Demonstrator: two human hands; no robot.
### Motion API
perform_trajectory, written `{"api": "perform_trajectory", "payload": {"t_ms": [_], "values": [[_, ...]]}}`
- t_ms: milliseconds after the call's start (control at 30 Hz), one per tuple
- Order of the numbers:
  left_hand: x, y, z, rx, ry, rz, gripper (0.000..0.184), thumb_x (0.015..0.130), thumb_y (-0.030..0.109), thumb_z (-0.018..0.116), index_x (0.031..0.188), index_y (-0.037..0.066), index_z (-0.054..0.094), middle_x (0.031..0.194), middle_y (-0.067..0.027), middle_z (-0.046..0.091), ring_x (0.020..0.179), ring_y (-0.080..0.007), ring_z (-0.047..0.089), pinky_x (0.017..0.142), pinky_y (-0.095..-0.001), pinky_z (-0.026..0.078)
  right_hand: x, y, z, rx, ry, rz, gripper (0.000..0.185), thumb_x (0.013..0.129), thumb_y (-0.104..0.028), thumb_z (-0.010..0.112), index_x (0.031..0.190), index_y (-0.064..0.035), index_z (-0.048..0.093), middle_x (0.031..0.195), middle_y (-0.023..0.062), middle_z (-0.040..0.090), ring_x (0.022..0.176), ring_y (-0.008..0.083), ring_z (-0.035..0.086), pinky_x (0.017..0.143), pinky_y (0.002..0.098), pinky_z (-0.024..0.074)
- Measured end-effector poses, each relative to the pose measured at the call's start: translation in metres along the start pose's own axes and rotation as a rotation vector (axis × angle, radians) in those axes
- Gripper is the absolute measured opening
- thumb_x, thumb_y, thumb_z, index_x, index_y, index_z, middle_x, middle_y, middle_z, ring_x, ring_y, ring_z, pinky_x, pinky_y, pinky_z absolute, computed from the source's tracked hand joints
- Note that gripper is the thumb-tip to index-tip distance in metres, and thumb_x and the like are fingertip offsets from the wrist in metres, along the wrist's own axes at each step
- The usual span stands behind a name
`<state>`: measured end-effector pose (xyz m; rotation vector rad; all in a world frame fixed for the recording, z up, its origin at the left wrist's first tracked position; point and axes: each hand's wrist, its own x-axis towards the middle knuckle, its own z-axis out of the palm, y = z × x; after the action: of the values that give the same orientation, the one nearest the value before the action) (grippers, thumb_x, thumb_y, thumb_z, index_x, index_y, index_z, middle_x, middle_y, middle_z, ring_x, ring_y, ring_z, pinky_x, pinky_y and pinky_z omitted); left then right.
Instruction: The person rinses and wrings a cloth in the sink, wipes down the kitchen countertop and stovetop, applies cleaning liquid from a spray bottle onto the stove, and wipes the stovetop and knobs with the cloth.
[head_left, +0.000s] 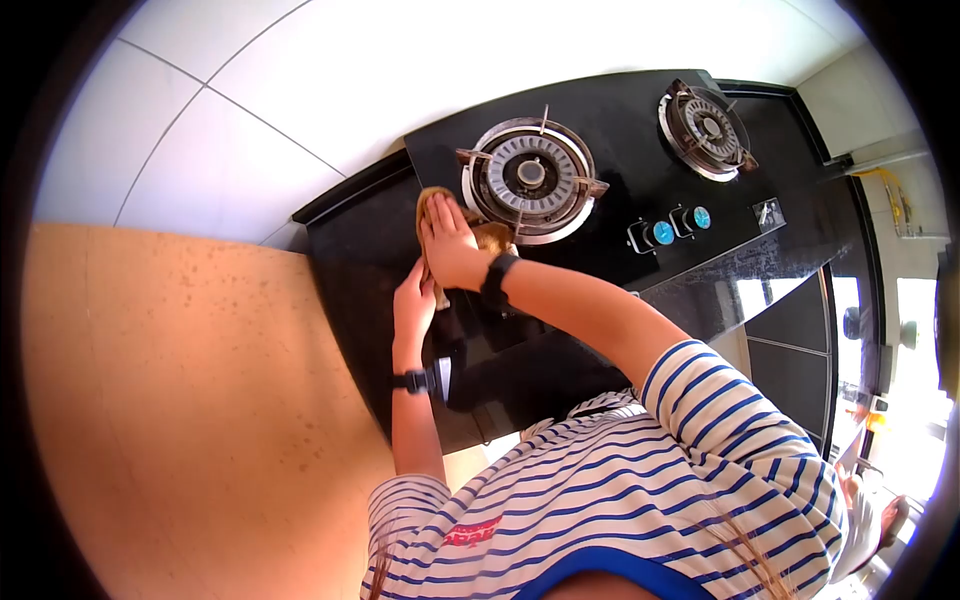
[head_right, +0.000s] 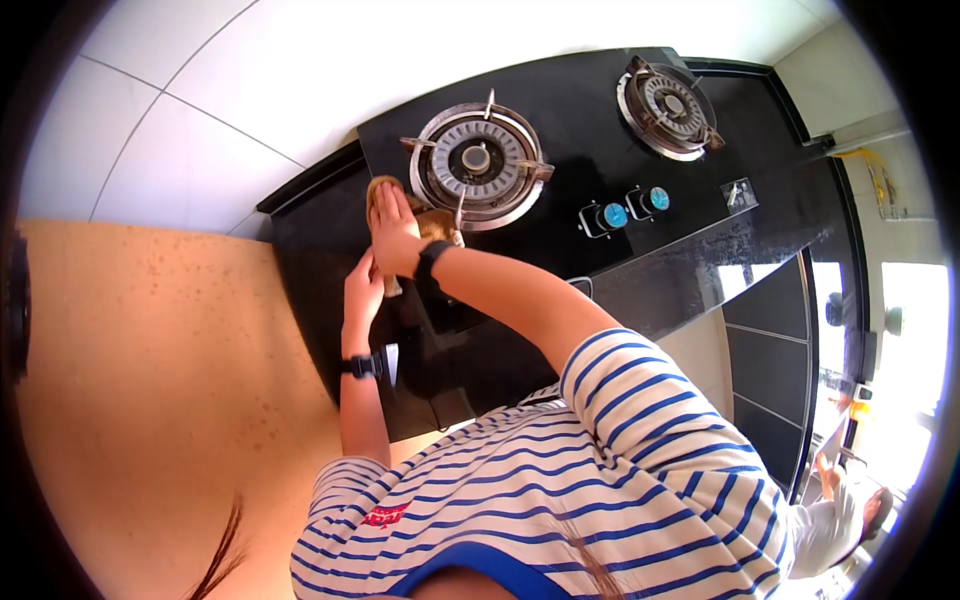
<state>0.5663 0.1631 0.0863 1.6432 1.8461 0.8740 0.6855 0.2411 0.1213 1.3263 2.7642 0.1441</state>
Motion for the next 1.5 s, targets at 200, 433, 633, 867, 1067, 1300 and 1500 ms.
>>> {"api": "perform_trajectory", "payload": {"t_ms": [200, 433, 633, 867, 1067, 1300, 1500], "values": [[-0.114, 0.03, 0.008, -0.008, -0.026, -0.129, 0.041, 0.089, 0.003, 0.057, 0.13, 0.0, 0.053, 0.104, -0.0211, 0.067, 0.091, -0.0272, 0.068, 0.082, -0.032, 0.051, -0.122, 0.01, 0.021, 0.247, 0.249, -0.271, 0.072, 0.088, -0.039, 0.057, 0.141, 0.0065, 0.038, 0.149, 0.0264, 0.032, 0.144, 0.0406, 0.019, 0.118, 0.049, 0.0126], [-0.171, 0.085, 0.031, -0.264, 0.136, -0.294, 0.042, 0.086, 0.006, 0.056, 0.127, 0.0, 0.057, 0.1, -0.0172, 0.067, 0.083, -0.0209, 0.065, 0.079, -0.0287, 0.05, -0.189, 0.033, 0.03, 0.345, 0.379, -0.305, 0.061, 0.089, -0.025, 0.054, 0.142, 0.001, 0.039, 0.147, 0.0183, 0.04, 0.141, 0.0314, 0.03, 0.117, 0.0426, 0.0212], [-0.186, 0.129, 0.042, 0.113, 0.237, 0.052, 0.034, 0.081, 0.007, 0.058, 0.114, 0.0, 0.063, 0.094, -0.0145, 0.062, 0.083, -0.03, 0.061, 0.075, -0.0338, 0.05, -0.244, 0.066, 0.027, 0.269, 0.364, -0.327, 0.052, 0.088, -0.016, 0.051, 0.137, -0.0016, 0.045, 0.144, 0.0143, 0.045, 0.136, 0.0275, 0.039, 0.114, 0.0409, 0.03], [-0.199, 0.168, 0.093, 0.018, 0.057, 0.061, 0.028, 0.083, 0.01, 0.059, 0.109, 0.004, 0.066, 0.095, -0.0142, 0.064, 0.086, -0.0327, 0.063, 0.074, -0.0354, 0.05, -0.313, 0.146, 0.036, 0.597, 0.515, -0.227, 0.04, 0.073, -0.006, 0.064, 0.113, -0.0058, 0.064, 0.121, 0.0106, 0.064, 0.12, 0.0259, 0.057, 0.103, 0.0389, 0.0442], [-0.198, 0.21, 0.107, 0.04, 0.089, 0.123, 0.026, 0.091, 0.017, 0.056, 0.111, 0.003, 0.065, 0.101, -0.0157, 0.066, 0.093, -0.033, 0.065, 0.079, -0.0354, 0.05, -0.367, 0.197, 0.015, 0.639, 0.476, -0.105, 0.043, 0.069, -0.006, 0.071, 0.111, -0.0091, 0.065, 0.108, 0.0075, 0.068, 0.1, 0.0263, 0.065, 0.084, 0.0361, 0.0543], [-0.196, 0.261, 0.082, 0.016, 0.133, 0.237, 0.02, 0.086, 0.01, 0.063, 0.101, -0.002, 0.068, 0.085, -0.0157, 0.066, 0.077, -0.0254, 0.066, 0.069, -0.0307, 0.049, -0.393, 0.238, -0.008, 0.448, 0.688, -0.022, 0.033, 0.072, -0.009, 0.071, 0.105, -0.0116, 0.067, 0.093, 0.0012, 0.069, 0.08, 0.0215, 0.067, 0.066, 0.0326, 0.0557], [-0.161, 0.256, 0.075, 0.403, 0.478, 0.544, 0.009, 0.082, 0.014, 0.065, 0.079, 0.006, 0.068, 0.07, -0.0089, 0.059, 0.068, -0.0281, 0.059, 0.061, -0.0376, 0.045, -0.387, 0.247, -0.042, 0.324, 0.919, -0.057, 0.034, 0.073, -0.011, 0.069, 0.107, -0.01, 0.067, 0.096, 0.0011, 0.068, 0.084, 0.02, 0.065, 0.075, 0.0328, 0.0506]]}}
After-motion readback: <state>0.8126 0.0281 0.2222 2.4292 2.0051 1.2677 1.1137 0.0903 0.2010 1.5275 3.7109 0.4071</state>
